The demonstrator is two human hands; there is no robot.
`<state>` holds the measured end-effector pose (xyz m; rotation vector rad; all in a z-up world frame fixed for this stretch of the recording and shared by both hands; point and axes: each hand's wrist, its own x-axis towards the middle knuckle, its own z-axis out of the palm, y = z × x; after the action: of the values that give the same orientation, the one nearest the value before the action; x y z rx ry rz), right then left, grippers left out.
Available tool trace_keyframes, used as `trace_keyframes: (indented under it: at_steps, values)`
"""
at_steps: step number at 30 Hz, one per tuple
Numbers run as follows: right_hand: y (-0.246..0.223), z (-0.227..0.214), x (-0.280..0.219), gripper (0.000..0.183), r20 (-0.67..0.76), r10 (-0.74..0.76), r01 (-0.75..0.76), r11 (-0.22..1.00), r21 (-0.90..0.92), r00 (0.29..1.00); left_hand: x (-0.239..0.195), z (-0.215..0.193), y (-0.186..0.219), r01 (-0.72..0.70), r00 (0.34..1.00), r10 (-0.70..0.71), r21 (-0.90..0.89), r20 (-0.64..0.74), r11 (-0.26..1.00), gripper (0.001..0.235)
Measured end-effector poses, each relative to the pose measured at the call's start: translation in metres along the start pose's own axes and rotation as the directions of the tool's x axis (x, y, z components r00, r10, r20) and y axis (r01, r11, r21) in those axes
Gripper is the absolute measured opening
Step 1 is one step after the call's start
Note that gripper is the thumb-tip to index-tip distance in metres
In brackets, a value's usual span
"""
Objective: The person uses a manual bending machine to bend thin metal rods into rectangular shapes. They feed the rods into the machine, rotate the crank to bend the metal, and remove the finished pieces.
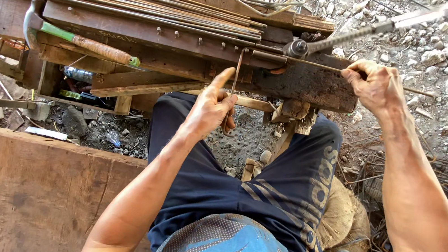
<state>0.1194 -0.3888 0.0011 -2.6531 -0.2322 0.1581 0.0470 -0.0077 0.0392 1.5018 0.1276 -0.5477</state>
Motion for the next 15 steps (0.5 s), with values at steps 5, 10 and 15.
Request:
trace_keyframes:
  at_steps: [5,10,15]
  values:
    - [0.000,0.001,0.004,0.015,0.038,0.038,-0.041,0.997,0.064,0.999,0.003,0.007,0.003,0.036,0.995,-0.001,0.345,-0.099,0.938,0.060]
    - [-0.013,-0.009,0.004,0.019,0.114,0.146,-0.152,0.987,0.048,0.983,0.007,0.006,-0.014,-0.024,0.987,0.093,0.459,-0.128,0.888,0.058]
    - [-0.034,-0.034,0.016,0.030,0.274,0.254,-0.275,0.961,0.039,0.927,0.005,0.006,-0.005,-0.033,0.993,0.075,0.387,-0.094,0.921,0.056]
